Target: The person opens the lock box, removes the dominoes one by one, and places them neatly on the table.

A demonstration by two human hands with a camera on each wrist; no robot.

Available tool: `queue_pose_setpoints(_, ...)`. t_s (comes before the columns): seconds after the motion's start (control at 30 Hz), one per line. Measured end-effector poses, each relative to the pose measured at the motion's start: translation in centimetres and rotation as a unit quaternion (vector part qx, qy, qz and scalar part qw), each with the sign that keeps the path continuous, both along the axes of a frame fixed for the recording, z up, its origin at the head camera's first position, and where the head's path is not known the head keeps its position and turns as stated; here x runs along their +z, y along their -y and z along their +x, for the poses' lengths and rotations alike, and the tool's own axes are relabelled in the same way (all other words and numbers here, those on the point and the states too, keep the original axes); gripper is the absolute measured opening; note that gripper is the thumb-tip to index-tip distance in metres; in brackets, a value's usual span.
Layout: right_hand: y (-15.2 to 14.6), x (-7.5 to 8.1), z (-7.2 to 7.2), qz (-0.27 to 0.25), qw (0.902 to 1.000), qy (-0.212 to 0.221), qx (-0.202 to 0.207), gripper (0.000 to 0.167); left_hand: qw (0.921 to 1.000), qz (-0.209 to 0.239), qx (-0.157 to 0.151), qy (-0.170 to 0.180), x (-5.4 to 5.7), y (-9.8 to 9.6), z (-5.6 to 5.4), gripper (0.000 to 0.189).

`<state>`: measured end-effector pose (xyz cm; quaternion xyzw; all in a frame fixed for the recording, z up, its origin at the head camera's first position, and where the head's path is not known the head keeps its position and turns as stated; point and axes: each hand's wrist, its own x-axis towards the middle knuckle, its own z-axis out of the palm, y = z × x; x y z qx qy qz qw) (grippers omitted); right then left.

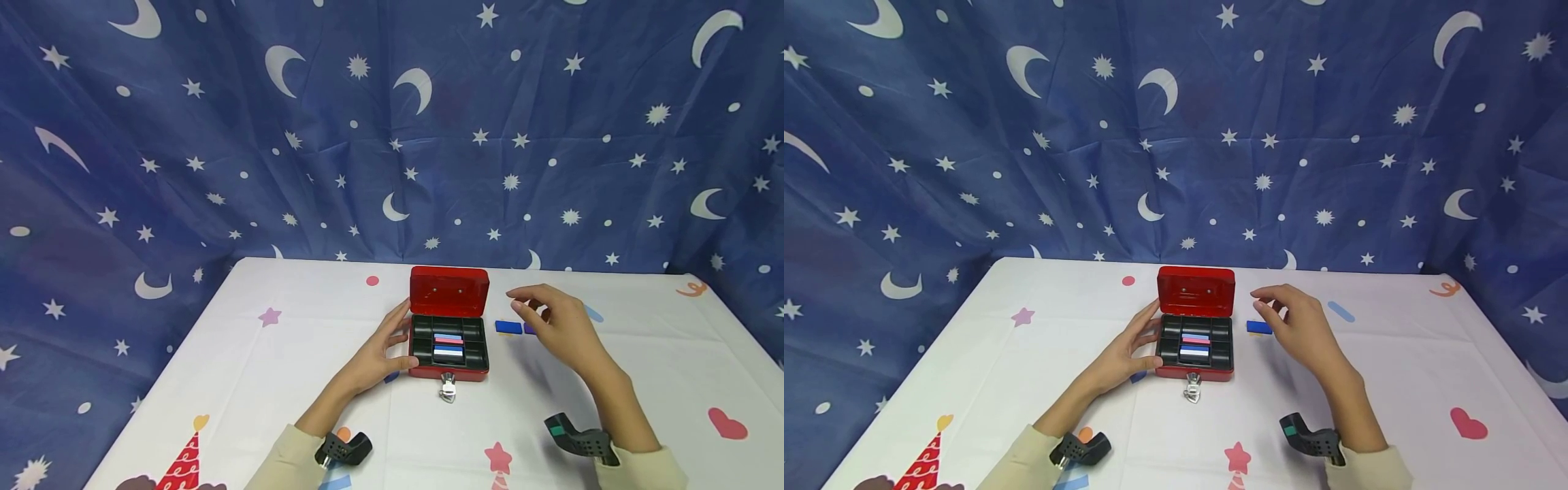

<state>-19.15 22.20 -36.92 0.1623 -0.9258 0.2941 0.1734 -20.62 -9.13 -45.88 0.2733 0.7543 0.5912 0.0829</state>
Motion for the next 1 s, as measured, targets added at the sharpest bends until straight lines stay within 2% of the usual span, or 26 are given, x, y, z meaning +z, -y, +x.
queue_pose_setpoints(0.7,3.4,-0.9,0.3,0.011,0.9988,0.021,0.043,0.024,1.0,-0.001,0.001,-0.002,0.0,0.0,0.0,0.098)
queue_pose_setpoints(1.0,4.9,-1.8,0.5,0.003,0.9967,0.055,0.06,0.026,1.0,-0.002,-0.001,-0.003,-0.1,0.1,-0.1,0.098)
